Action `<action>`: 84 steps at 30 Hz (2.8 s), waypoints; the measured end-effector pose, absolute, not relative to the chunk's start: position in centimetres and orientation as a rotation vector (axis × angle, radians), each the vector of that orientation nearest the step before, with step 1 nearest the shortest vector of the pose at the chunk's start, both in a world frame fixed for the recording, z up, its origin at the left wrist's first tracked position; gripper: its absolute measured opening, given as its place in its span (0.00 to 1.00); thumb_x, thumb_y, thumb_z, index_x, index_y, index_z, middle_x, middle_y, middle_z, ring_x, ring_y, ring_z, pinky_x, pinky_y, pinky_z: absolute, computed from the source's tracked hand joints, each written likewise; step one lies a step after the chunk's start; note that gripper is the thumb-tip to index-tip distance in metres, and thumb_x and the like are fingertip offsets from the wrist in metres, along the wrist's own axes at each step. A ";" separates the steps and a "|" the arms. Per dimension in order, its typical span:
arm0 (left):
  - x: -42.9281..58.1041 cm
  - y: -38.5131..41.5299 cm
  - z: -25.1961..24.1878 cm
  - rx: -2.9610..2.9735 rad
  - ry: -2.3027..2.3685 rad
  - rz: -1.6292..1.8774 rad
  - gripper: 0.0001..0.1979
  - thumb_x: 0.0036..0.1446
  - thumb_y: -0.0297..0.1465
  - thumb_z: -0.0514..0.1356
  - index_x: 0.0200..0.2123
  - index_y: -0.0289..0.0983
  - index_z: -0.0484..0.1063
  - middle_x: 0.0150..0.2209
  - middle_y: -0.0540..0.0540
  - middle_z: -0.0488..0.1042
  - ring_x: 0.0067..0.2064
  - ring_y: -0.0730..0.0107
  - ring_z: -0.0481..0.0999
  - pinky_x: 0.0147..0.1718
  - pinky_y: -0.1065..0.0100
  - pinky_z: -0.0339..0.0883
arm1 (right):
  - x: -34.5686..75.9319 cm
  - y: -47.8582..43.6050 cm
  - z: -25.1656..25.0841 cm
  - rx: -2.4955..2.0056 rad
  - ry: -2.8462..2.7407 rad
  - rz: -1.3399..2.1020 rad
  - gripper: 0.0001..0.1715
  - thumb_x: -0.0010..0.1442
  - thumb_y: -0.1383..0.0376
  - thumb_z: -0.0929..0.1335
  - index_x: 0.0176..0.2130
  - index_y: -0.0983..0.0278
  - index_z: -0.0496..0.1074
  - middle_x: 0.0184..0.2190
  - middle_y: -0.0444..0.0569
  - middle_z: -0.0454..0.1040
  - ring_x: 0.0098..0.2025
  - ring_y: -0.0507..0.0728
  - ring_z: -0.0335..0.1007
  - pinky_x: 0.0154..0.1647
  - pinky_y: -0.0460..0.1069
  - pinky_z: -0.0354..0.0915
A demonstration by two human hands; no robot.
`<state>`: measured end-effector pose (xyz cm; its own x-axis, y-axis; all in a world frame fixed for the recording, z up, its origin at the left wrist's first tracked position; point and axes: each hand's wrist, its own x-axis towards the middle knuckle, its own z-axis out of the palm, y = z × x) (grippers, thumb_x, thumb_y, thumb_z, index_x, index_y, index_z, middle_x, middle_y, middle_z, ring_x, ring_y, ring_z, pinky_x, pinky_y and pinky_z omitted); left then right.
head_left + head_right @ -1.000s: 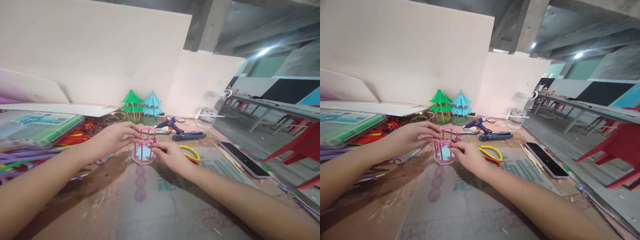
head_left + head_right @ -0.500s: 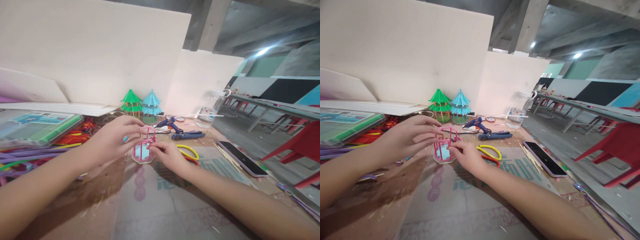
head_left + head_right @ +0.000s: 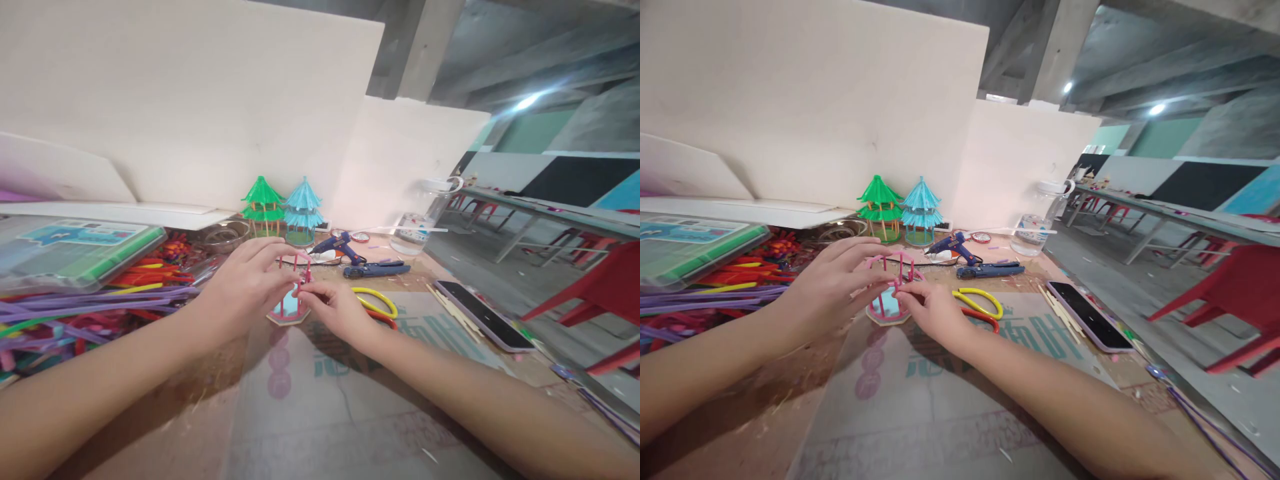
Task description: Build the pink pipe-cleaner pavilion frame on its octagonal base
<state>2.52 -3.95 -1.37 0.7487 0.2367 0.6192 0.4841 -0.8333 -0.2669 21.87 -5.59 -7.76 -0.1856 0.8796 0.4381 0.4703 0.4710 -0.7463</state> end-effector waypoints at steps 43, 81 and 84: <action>0.4 -1.9 0.8 -3.009 -0.894 -0.641 0.15 0.61 0.35 0.52 0.45 0.39 0.75 0.53 0.42 0.71 0.54 0.60 0.71 0.55 0.58 0.64 | 22.9 -7.3 -5.5 -0.970 -1.777 0.351 0.05 0.61 0.63 0.64 0.34 0.62 0.66 0.23 0.40 0.64 0.23 0.50 0.58 0.24 0.45 0.57; 1.3 -2.2 -0.3 -2.997 -0.837 -0.754 0.10 0.63 0.32 0.55 0.40 0.39 0.77 0.50 0.43 0.74 0.53 0.63 0.73 0.52 0.62 0.66 | 22.5 -6.3 -3.4 -0.757 -2.147 -0.287 0.04 0.63 0.69 0.67 0.39 0.61 0.72 0.38 0.49 0.78 0.44 0.58 0.70 0.46 0.56 0.64; 1.4 -2.3 -0.2 -3.009 -0.826 -0.740 0.10 0.63 0.31 0.55 0.39 0.38 0.77 0.50 0.43 0.75 0.53 0.64 0.73 0.52 0.63 0.67 | 22.5 -6.2 -3.6 -0.777 -2.133 -0.275 0.03 0.62 0.69 0.68 0.38 0.61 0.72 0.38 0.50 0.78 0.43 0.58 0.70 0.46 0.56 0.64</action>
